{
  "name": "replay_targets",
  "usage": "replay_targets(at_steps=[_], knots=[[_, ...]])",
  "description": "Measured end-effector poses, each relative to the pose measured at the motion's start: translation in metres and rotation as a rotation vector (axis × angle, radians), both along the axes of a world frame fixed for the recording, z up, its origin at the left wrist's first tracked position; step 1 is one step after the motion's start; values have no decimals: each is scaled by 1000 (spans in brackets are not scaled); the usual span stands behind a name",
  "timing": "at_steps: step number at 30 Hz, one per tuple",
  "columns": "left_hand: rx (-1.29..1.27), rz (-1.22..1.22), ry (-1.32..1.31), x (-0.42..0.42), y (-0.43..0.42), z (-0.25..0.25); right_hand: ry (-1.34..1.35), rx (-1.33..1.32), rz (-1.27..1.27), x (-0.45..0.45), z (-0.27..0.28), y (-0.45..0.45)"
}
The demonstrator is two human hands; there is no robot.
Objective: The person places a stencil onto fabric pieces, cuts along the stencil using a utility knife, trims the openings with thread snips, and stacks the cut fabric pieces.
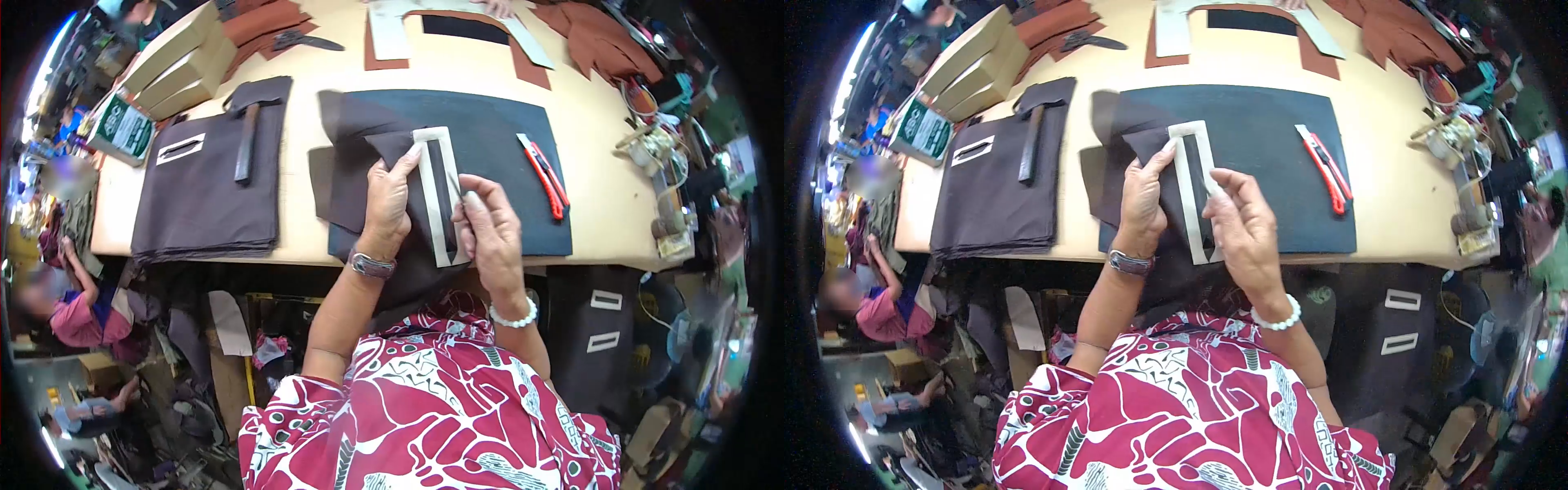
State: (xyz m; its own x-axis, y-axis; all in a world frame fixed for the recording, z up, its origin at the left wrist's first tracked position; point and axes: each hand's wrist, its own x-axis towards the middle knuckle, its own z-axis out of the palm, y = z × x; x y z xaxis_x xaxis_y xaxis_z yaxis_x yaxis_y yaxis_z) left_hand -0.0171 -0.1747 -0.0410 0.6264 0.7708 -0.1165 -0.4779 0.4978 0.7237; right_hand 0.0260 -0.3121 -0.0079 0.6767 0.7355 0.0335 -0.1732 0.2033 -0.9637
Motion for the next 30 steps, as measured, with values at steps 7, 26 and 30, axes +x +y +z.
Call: replay_targets(at_steps=[7,26,30], knots=[[122,-52,-4,-7,-20,1,39,-100,-120,13,-40,4],[239,-108,89,-30,-25,-4,209,-61,-21,13,-34,6],[242,-111,94,-30,-26,-5,194,-58,-60,11,-37,6]])
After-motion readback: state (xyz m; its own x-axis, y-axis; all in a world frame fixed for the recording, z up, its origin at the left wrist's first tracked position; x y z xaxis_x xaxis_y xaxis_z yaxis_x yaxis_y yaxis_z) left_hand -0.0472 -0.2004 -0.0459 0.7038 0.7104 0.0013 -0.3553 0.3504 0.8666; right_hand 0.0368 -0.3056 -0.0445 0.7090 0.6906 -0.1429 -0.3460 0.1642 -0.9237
